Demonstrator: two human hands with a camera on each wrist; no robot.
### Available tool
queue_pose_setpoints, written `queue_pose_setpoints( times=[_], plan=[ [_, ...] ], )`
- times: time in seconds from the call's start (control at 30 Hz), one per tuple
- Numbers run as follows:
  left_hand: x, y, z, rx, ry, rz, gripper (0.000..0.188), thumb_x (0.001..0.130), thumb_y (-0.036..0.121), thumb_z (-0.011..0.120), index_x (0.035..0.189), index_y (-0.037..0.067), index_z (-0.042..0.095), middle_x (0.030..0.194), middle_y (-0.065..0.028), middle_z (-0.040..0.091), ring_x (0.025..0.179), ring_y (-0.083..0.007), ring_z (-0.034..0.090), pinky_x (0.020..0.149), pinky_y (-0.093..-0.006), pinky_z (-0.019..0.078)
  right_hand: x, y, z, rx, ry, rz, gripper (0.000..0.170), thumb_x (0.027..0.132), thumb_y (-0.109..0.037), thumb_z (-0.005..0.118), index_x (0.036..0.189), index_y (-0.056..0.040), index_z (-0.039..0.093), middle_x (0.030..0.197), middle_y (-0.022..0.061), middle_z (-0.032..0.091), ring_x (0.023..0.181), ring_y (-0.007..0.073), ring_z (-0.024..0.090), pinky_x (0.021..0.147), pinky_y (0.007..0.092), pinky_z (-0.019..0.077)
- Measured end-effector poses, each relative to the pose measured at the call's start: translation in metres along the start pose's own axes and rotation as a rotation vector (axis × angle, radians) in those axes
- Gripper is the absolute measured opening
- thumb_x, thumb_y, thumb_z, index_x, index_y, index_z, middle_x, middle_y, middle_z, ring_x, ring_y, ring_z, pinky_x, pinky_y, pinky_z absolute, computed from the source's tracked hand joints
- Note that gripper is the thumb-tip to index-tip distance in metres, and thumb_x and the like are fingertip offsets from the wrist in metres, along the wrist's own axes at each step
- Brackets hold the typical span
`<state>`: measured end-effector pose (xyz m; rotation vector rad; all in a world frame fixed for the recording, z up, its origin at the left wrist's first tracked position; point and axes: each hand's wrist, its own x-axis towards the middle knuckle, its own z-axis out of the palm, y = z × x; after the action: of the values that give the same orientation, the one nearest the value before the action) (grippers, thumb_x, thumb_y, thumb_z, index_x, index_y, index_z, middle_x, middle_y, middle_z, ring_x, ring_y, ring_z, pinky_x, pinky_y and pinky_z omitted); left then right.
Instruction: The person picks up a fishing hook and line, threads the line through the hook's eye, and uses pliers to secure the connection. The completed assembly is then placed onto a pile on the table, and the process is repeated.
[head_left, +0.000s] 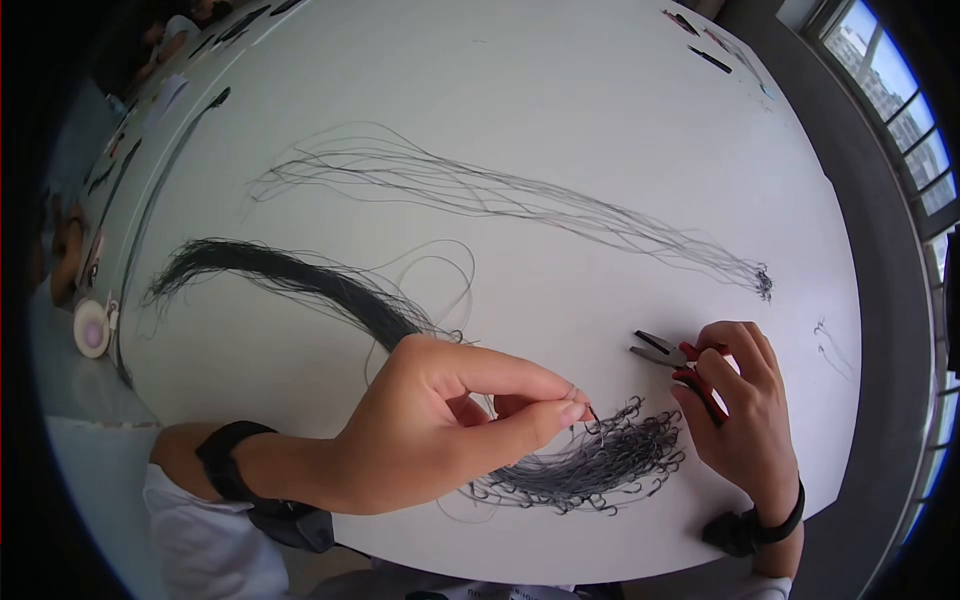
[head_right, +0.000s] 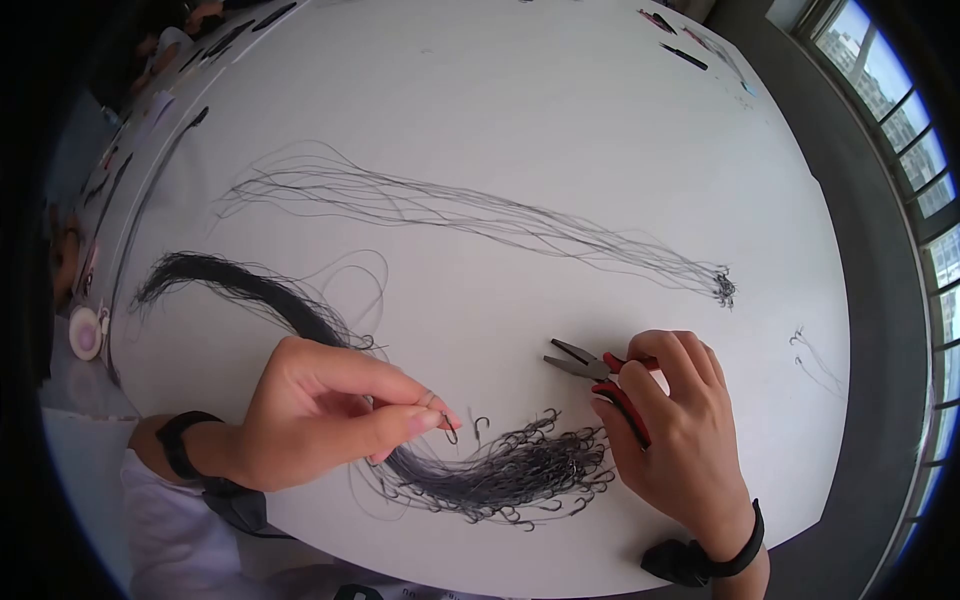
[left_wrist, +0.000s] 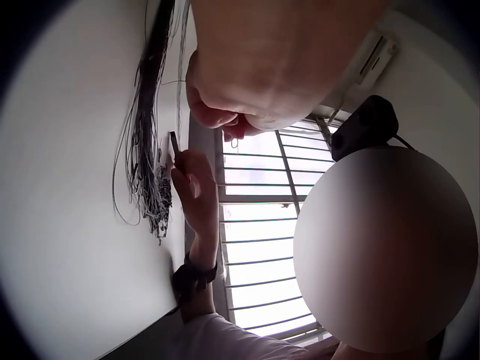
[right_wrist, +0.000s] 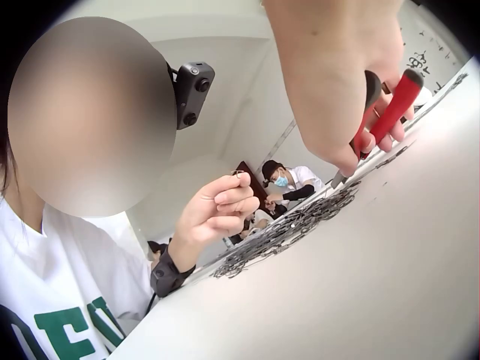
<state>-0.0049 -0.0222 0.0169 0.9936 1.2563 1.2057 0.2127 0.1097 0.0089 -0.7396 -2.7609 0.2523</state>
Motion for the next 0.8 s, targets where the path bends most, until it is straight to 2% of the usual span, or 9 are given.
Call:
queue_pose_setpoints(
  times=[0.17, 0.23, 0.3, 0.37, 0.5, 0.57, 0.6, 0.67, 0.8],
  plan=[
    [-0.006, 0.002, 0.0, 0.094, -0.014, 0.093, 0.01, 0.082, -0.001, 0.062, 0.089, -0.004, 0.067, 0.077, -0.0078, 0.067, 0.057, -0.0032, 0.055, 0.049, -0.016, 0.0432, 0.0, -0.004, -0.004, 0.014, -0.034, -0.052, 0.022, 0.066, -0.009, 0.072, 0.074, -0.0025, 0.053, 0.1, 0.0109, 0.051, 0.087, 0.0273, 0.052, 0.072, 0.038, 0.0438],
    [-0.008, 0.002, 0.002, 0.138, -0.025, 0.141, 0.009, 0.082, -0.001, 0.062, 0.089, -0.003, 0.067, 0.075, -0.007, 0.067, 0.058, -0.0031, 0.056, 0.049, -0.0157, 0.0433, 0.001, -0.019, -0.009, -0.036, 0.133, -0.039, 0.026, 0.066, -0.012, 0.074, 0.077, -0.003, 0.053, 0.1, 0.0122, 0.052, 0.087, 0.0282, 0.052, 0.071, 0.0387, 0.0444],
    [-0.01, 0.002, 0.004, 0.194, -0.037, 0.209, 0.009, 0.081, -0.001, 0.063, 0.088, -0.004, 0.067, 0.071, -0.0061, 0.066, 0.058, -0.0032, 0.057, 0.048, -0.0155, 0.0436, 0.0, -0.033, -0.018, 0.224, 0.112, -0.127, 0.031, 0.063, -0.016, 0.078, 0.08, -0.0039, 0.056, 0.084, 0.0099, 0.057, 0.079, 0.0282, 0.055, 0.065, 0.0366, 0.0449],
    [-0.013, 0.002, 0.006, 0.203, -0.046, 0.227, 0.008, 0.081, -0.001, 0.063, 0.088, -0.004, 0.067, 0.07, -0.0059, 0.066, 0.057, -0.0035, 0.057, 0.047, -0.016, 0.0438, 0.0, -0.048, -0.018, 0.43, 0.053, -0.149, 0.026, 0.065, -0.011, 0.077, 0.081, -0.004, 0.058, 0.077, 0.0078, 0.059, 0.069, 0.0248, 0.055, 0.064, 0.0327, 0.0443],
    [-0.016, 0.002, 0.008, 0.253, -0.096, 0.286, 0.007, 0.081, -0.001, 0.063, 0.087, -0.003, 0.067, 0.068, -0.0062, 0.065, 0.055, -0.0049, 0.058, 0.046, -0.0173, 0.045, 0.001, -0.058, -0.015, 0.691, -0.061, -0.076, 0.014, 0.072, -0.007, 0.069, 0.079, -0.0005, 0.06, 0.074, 0.011, 0.061, 0.072, 0.0235, 0.057, 0.065, 0.0323, 0.0451],
    [-0.017, 0.003, 0.007, 0.253, -0.103, 0.29, 0.007, 0.081, -0.001, 0.063, 0.087, -0.003, 0.067, 0.068, -0.0063, 0.065, 0.055, -0.0052, 0.058, 0.045, -0.0176, 0.0451, 0.001, -0.055, -0.011, 0.869, -0.139, -0.04, 0.01, 0.076, 0.001, 0.066, 0.085, 0.0008, 0.061, 0.078, 0.0085, 0.061, 0.068, 0.0175, 0.056, 0.064, 0.0281, 0.0438],
    [-0.018, 0.002, 0.007, 0.251, -0.108, 0.285, 0.007, 0.081, -0.001, 0.063, 0.087, -0.003, 0.067, 0.067, -0.0064, 0.064, 0.055, -0.0056, 0.059, 0.045, -0.018, 0.0452, 0.0, -0.055, -0.011, 0.866, -0.143, -0.04, 0.01, 0.076, 0.001, 0.066, 0.085, 0.0008, 0.061, 0.078, 0.0085, 0.061, 0.068, 0.0175, 0.056, 0.064, 0.0281, 0.0438],
    [-0.019, 0.002, 0.006, 0.243, -0.108, 0.288, 0.007, 0.081, -0.001, 0.063, 0.087, -0.003, 0.066, 0.067, -0.0064, 0.065, 0.054, -0.0058, 0.059, 0.045, -0.018, 0.0454, -0.001, -0.056, -0.01, 1.222, -0.294, 0.166, 0.004, 0.083, 0.0, 0.06, 0.086, 0.003, 0.06, 0.078, 0.0074, 0.061, 0.073, 0.0146, 0.057, 0.068, 0.027, 0.0441],
    [-0.019, 0.001, 0.007, 0.241, -0.103, 0.296, 0.008, 0.081, 0.0, 0.062, 0.087, -0.002, 0.067, 0.067, -0.0066, 0.065, 0.054, -0.0061, 0.058, 0.045, -0.0182, 0.0451, -0.002, -0.052, -0.011, 1.363, -0.408, 0.222, 0.007, 0.088, -0.002, 0.055, 0.088, 0.0037, 0.059, 0.081, 0.0065, 0.061, 0.078, 0.0124, 0.056, 0.072, 0.0266, 0.0441]
  ],
)
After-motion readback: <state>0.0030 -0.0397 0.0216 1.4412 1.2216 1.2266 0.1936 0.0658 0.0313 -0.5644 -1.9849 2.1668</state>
